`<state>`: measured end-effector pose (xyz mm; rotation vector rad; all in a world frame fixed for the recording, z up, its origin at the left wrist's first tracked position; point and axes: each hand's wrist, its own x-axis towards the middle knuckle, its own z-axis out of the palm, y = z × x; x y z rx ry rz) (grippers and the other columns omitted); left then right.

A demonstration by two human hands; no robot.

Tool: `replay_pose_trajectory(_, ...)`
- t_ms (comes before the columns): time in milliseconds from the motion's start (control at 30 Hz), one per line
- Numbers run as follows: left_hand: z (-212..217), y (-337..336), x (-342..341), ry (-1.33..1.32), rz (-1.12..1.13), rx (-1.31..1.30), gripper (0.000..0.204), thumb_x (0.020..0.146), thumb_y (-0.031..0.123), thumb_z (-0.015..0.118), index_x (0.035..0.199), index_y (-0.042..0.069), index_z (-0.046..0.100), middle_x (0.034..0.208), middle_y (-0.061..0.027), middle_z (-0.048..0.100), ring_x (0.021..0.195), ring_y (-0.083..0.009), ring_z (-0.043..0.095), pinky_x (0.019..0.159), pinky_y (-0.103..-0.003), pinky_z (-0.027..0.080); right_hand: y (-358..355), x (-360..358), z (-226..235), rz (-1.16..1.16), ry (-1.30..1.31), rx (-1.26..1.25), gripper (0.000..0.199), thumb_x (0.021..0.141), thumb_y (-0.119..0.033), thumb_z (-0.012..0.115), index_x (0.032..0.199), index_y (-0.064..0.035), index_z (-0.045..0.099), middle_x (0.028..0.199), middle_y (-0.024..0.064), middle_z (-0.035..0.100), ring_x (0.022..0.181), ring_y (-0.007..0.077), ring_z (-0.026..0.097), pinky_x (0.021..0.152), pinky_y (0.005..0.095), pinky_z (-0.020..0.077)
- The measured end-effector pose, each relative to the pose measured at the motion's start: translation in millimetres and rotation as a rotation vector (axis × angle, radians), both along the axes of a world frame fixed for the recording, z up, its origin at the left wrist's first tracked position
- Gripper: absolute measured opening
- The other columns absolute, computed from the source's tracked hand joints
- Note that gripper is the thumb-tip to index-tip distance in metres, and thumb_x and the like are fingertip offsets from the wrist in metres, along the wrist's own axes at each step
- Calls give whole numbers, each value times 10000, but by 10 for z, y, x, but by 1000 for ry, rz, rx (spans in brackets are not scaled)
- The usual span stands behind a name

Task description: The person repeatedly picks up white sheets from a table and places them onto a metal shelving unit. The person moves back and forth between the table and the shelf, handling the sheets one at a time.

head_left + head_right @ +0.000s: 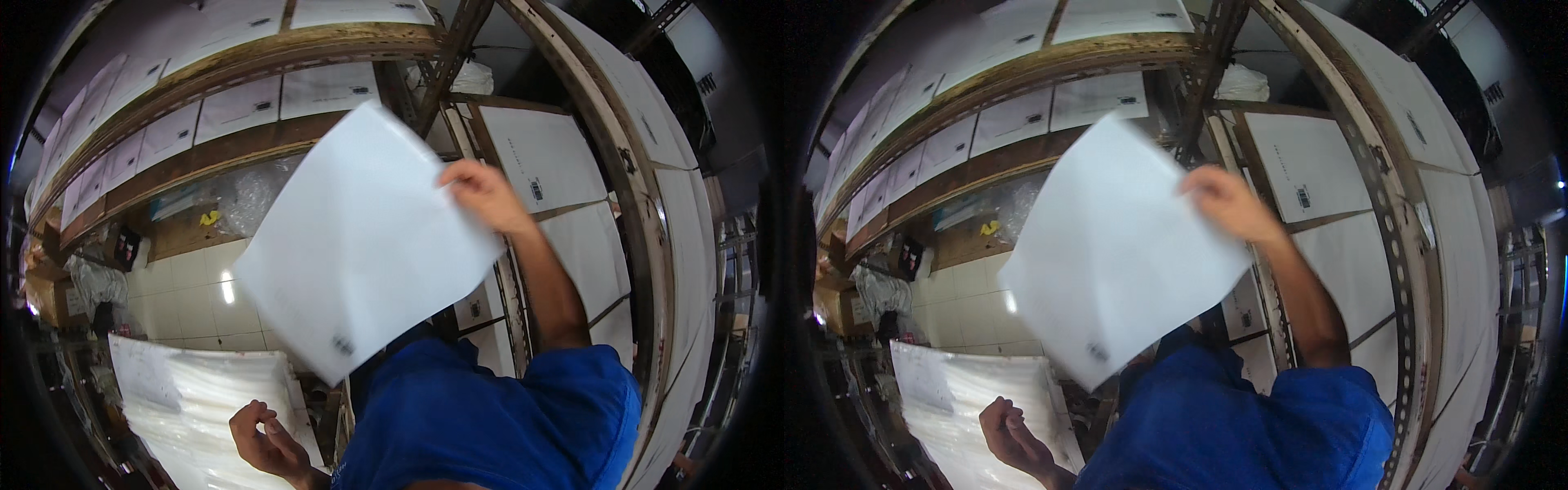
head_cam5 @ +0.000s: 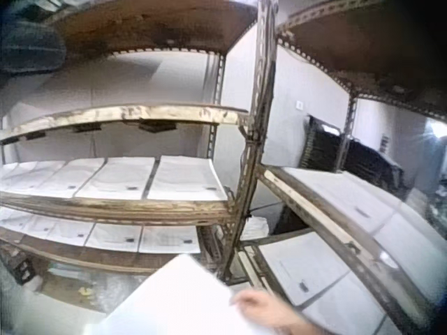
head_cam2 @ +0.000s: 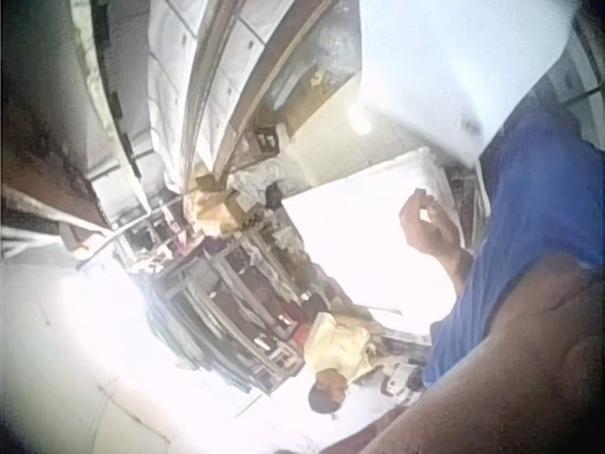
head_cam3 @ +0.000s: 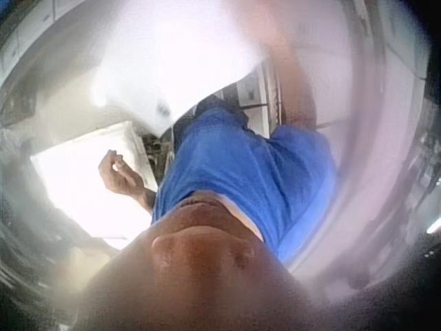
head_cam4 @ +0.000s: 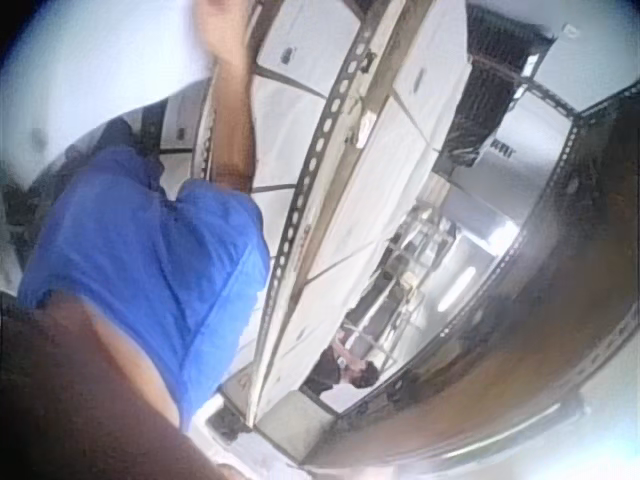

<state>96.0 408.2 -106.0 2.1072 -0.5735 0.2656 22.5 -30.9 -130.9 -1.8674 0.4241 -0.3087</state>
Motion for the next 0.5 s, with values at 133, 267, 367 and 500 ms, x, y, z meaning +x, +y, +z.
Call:
replay_pose_trajectory(133,-376,-413,156,113,-15,86,303,947,245,505,969,-49,573,842,-100,566,709,-169,515,655,-301,432,-1278,-818,-6,-393,103,-136,304,790,28,430,1037,-60,585,968,-10,572,949,90,525,898,236,390)
replay_pose_trajectory(267,-807,-904,225,269,-130,182,122,869,91,561,931,-3,608,836,-141,607,746,-290,576,707,-381,461,-2530,-1495,-215,-641,353,-308,223,831,-34,465,986,-70,622,883,-25,569,809,93,505,762,246,425)
replay_pose_trajectory(367,-1260,-1284,285,261,-323,309,193,772,-22,593,960,14,613,867,-157,627,733,-347,593,668,-420,491,-3264,-1964,-669,-752,428,-302,160,844,-81,518,966,-69,621,837,-29,561,752,89,501,703,253,432)
replay_pose_trajectory(500,-1719,-1495,183,445,-434,477,156,804,19,600,958,26,618,836,-150,620,739,-348,609,641,-412,496,-4075,-2631,-1340,-849,608,-546,155,808,-60,540,940,-57,623,819,1,589,766,97,531,698,261,436)
